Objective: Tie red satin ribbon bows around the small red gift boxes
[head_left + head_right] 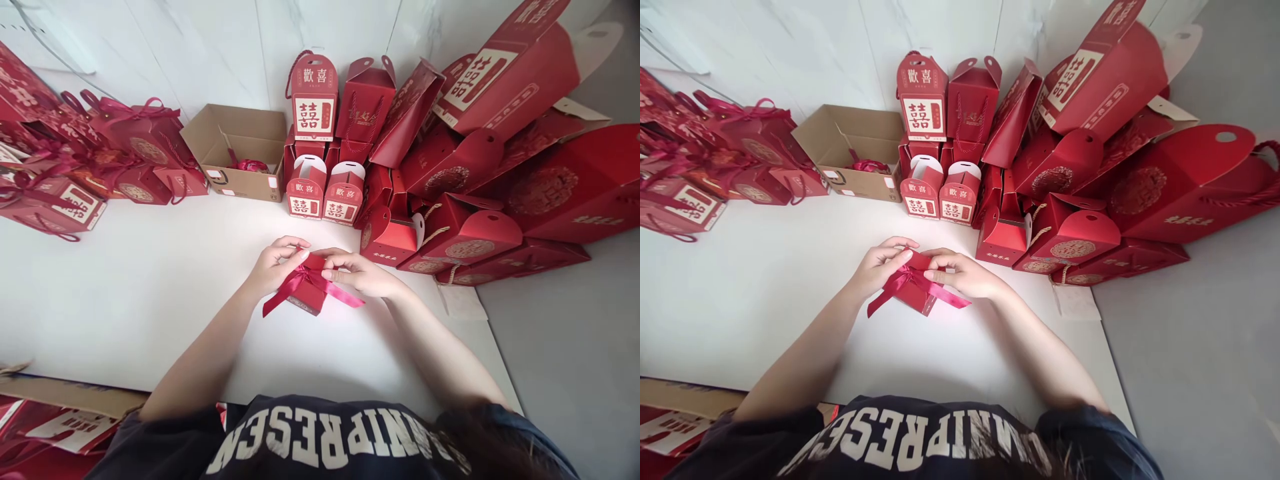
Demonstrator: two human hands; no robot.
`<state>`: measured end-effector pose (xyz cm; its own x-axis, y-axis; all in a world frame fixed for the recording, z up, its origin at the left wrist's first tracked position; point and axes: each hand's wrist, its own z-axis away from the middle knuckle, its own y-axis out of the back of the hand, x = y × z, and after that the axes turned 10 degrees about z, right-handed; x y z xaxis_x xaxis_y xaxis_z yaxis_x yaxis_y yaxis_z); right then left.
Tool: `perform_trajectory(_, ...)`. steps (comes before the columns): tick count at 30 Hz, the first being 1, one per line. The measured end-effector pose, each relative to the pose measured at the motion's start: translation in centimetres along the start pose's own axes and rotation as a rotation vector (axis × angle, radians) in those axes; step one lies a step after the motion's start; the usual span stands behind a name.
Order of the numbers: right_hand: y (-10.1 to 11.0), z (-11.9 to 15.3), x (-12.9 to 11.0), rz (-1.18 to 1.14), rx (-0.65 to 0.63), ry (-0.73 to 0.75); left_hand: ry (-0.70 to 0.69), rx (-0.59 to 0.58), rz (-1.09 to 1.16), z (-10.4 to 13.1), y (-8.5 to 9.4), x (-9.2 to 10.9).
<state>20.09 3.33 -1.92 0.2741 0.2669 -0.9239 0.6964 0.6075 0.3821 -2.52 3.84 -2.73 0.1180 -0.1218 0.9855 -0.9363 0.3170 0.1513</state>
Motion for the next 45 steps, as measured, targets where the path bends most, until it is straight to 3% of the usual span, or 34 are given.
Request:
perform_trajectory(5,0.7,0.0,0.9,-0.037,-0.039,0.026,-0.038,0.004,-0.064,-0.1,0.6,-0.1)
perform_trajectory(12,0.9,-0.2,3.0,-0.069,-0.052,0.053,0.173,-0.020,0.418,-0.7,0.4,-1.9)
perform_trajectory(17,0.9,-0.3,3.5,-0.097,-0.059,0.080,0.246,0.009,0.569,-0.7,0.0,-2.4)
perform_trajectory(21,0.9,-0.3,3.9,-0.144,-0.057,0.086,0.244,-0.011,0.546,-0.7,-0.1,-2.7)
perform_trajectory(25,0.9,-0.3,3.6,-0.224,0.003,0.058,0.130,-0.034,0.490,-0.6,-0.2,-2.0)
perform_trajectory(30,0.9,-0.6,3.3,-0.250,0.091,0.044,-0.016,-0.163,0.221,-0.2,-0.1,-0.5)
perform_trajectory(34,1.6,-0.4,2.6,-0.115,0.215,-0.034,-0.013,-0.164,0.087,-0.1,0.2,-0.3)
perform_trajectory(38,2.3,0.9,-0.1,0.149,0.396,0.123,0.009,-0.122,0.067,-0.2,0.7,-0.4)
perform_trajectory(39,2.3,1.3,-1.0,0.255,0.391,0.194,0.004,-0.108,0.067,-0.2,0.7,-0.4)
perform_trajectory(41,1.7,1.9,-2.6,0.473,0.247,0.310,-0.017,-0.072,0.058,-0.1,0.8,-0.2)
perform_trajectory(45,-1.7,1.5,-3.6,0.905,0.085,0.368,-0.050,-0.053,0.028,-0.1,0.7,-0.2)
